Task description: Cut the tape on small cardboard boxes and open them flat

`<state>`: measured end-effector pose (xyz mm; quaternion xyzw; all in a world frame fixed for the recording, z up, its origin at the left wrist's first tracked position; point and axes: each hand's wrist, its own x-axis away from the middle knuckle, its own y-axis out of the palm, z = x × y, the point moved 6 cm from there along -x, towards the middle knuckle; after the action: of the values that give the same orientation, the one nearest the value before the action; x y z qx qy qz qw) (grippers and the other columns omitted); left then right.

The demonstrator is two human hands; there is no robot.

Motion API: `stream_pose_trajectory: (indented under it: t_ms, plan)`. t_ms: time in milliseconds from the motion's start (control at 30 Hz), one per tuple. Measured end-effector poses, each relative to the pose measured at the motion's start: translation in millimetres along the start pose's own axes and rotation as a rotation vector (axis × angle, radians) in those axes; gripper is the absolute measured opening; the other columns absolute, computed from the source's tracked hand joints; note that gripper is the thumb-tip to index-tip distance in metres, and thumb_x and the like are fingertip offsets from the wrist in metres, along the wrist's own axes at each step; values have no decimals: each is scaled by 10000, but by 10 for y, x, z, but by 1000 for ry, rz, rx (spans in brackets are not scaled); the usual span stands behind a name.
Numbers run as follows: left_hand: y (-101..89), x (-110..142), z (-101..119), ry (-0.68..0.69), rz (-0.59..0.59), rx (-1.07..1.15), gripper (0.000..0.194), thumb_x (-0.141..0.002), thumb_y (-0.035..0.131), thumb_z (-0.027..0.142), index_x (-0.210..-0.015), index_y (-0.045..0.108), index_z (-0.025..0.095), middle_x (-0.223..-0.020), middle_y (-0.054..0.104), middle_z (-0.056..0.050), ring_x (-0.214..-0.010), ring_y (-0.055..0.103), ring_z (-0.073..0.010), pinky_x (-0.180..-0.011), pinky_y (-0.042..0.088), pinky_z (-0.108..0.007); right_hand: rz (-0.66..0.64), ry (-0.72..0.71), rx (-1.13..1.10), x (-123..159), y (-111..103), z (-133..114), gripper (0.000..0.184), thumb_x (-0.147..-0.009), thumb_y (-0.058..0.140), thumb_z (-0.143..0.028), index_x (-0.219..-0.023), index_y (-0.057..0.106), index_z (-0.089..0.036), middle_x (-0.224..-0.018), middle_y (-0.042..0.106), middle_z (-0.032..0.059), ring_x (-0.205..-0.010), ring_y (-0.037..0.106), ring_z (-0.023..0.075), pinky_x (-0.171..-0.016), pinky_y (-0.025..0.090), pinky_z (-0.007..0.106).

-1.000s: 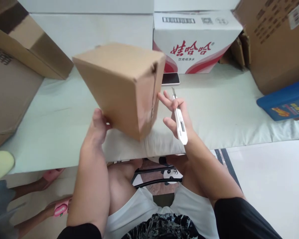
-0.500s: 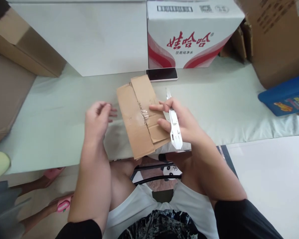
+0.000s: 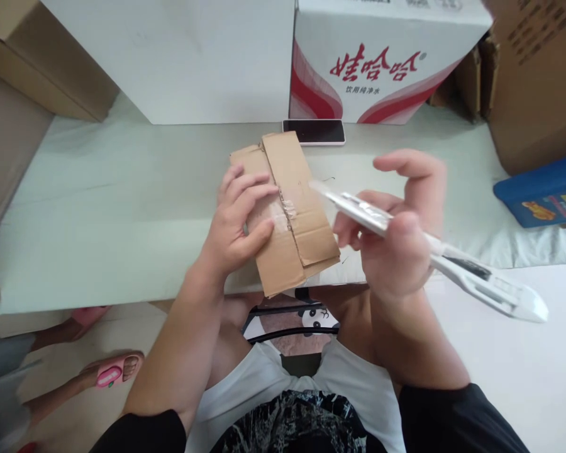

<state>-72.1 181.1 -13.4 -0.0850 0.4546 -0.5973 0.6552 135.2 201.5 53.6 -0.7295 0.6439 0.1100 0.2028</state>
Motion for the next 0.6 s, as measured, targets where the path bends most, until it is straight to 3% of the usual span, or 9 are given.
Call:
stream_pose_trajectory:
  t_ms: [100, 167, 233, 433, 600]
  plan:
    - [20, -6, 44, -13, 10, 9, 446, -961, 536, 478, -1352, 587, 269, -1465, 606, -95, -1525, 383, -364, -1315, 234, -612, -46, 3, 4, 46, 53, -50, 198, -880, 732, -449, -961, 659, -285, -745, 715, -8, -541, 593, 160, -446, 403, 322]
    - [32, -11, 66, -16, 6, 7, 437, -964, 531, 470, -1343, 589, 259, -1467, 603, -97, -1528, 377, -364, -1315, 240, -606, -66, 28, 123, 73, 97, -25, 107, -876, 748, -323, -856, 657, -268, -702, 660, -25, -559, 560, 143, -487, 405, 314]
    - [36, -15, 75, -18, 2, 2, 427, -960, 543, 470, -1327, 598, 259, -1466, 604, -94, -1530, 372, -366, -1314, 247, -603, -111, 39, 195, 87, 161, 6, 133, -861, 731, -250, -800, 614, -264, -634, 569, -45, -517, 476, 129, -472, 355, 309]
    - [38, -19, 69, -43, -6, -2, 395, -953, 578, 482, -1289, 619, 277, -1456, 614, -84, -1537, 364, -375, -1298, 274, -619, -193, 145, 324, 115, 299, 18, 143, -871, 690, -241, -855, 553, -279, -700, 562, -29, -571, 504, 158, -526, 412, 339]
    - [45, -21, 62, -49, -6, 11, 381, -961, 581, 496, -1271, 634, 278, -1430, 623, -73, -1542, 363, -365, -1300, 289, -618, -222, 34, 416, 83, 321, -6, 181, -841, 718, -208, -803, 552, -268, -646, 582, -39, -533, 494, 143, -513, 410, 323]
